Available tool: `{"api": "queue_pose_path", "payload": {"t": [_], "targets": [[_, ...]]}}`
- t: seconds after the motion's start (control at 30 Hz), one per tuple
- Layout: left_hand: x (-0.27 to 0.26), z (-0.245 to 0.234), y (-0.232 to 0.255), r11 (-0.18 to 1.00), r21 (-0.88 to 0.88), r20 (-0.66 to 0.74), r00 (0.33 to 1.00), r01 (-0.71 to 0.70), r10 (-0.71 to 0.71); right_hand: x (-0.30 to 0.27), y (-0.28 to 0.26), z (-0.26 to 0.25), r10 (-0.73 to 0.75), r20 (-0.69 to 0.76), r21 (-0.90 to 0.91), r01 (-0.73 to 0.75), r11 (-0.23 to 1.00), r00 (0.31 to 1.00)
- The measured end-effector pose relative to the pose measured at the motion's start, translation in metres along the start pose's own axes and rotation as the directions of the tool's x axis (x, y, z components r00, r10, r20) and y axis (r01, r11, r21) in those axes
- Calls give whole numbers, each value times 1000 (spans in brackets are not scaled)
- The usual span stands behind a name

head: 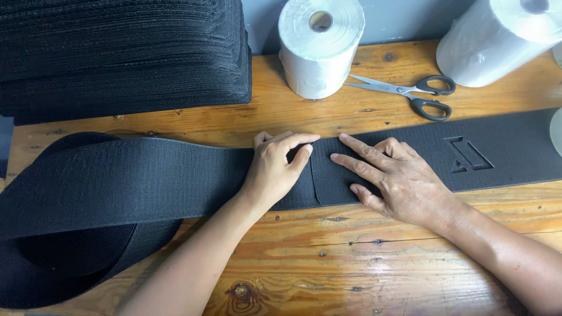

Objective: The person cuts a long strip of black fabric using scissors on a wooden table. They hold the fabric steady with one hand while cutting with the other, repeating the action to create multiple segments.

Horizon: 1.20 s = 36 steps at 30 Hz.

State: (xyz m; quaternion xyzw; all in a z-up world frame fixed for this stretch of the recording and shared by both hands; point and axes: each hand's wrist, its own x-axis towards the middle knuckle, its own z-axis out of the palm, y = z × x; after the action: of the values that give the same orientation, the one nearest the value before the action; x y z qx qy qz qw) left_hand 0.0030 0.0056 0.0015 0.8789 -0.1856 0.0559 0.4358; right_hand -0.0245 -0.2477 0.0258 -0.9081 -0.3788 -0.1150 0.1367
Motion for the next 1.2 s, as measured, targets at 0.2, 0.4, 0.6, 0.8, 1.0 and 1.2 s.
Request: {"api": "queue_pose_path", "payload": {"t": [0.2,0.4,0.6,0.8,1.0,1.2], "targets": [[1,-2,2,1000,0,24,1000,11,-11,0,0,0,1,-7,17,-1,1000,1000],[1,-2,3,1000,14,32,999,7,-7,0,-2,0,2,3,0,-2,1000,1000],[2,2,-3,992,80,36,994,99,-102,-1,0,4,-2,6,-8,2,1000,1000],[6,-6,4,975,191,59,991,111,-124,0,-3,2,7,28,-12,-7,1000,1000],[7,-12,11,974,24,95,970,223,-225,-1,0,6,10,35,-29,-9,1000,999],[4,-7,6,971,0,68,969,237,-237,-1,-3,4,25,56,-30,-24,999,998]]}}
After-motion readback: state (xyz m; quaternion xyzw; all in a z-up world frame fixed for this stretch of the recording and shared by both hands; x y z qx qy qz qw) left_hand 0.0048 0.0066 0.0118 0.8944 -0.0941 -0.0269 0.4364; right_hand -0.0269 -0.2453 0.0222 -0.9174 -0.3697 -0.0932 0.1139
